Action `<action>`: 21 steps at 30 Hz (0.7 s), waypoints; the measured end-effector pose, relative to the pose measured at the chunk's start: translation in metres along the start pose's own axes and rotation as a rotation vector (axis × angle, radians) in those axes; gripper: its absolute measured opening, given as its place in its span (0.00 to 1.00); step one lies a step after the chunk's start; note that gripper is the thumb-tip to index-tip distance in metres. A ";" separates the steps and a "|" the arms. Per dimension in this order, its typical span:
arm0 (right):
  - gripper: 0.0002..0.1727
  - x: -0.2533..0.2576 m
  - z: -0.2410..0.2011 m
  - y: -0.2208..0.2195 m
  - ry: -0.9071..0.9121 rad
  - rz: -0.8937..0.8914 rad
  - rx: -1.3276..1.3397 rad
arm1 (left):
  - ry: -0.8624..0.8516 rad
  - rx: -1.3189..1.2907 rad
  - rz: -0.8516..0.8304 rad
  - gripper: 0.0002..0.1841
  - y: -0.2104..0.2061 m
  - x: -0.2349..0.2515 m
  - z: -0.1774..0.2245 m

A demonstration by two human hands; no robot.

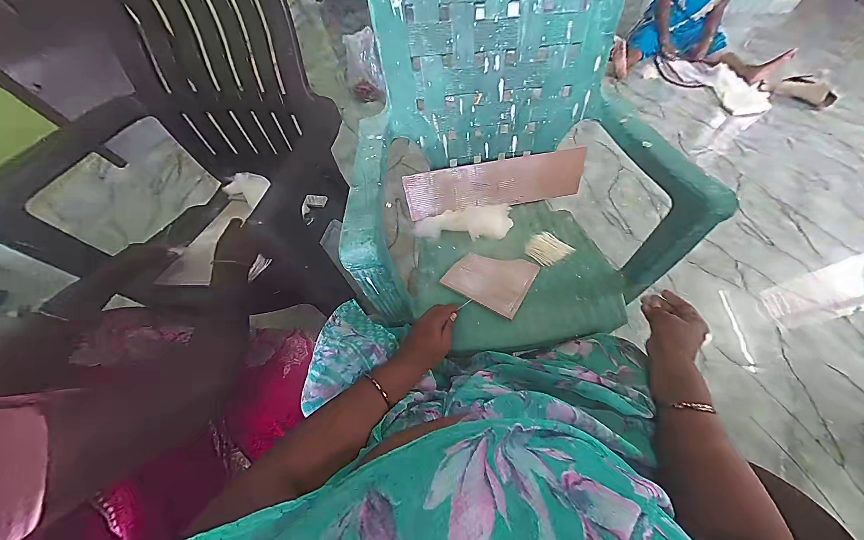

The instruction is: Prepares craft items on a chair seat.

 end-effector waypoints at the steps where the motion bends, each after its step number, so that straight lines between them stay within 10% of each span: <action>1: 0.25 0.007 0.003 0.005 0.011 0.006 -0.043 | 0.017 -0.027 0.025 0.21 0.001 0.007 0.001; 9: 0.15 0.036 -0.030 0.020 0.144 -0.221 -1.192 | 0.047 -0.135 0.092 0.19 0.002 0.036 -0.002; 21: 0.11 -0.022 -0.135 -0.249 1.291 -0.577 -0.602 | -0.037 -0.326 0.137 0.19 0.009 0.049 -0.019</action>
Point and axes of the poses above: each hand's wrist, its own x-axis towards the middle knuckle, its own y-axis out of the back of the hand, z = x × y, the point moved 2 cm from there along x, towards the middle knuckle, and after that the axes turned 14 degrees about -x, right-handed, at the moved point
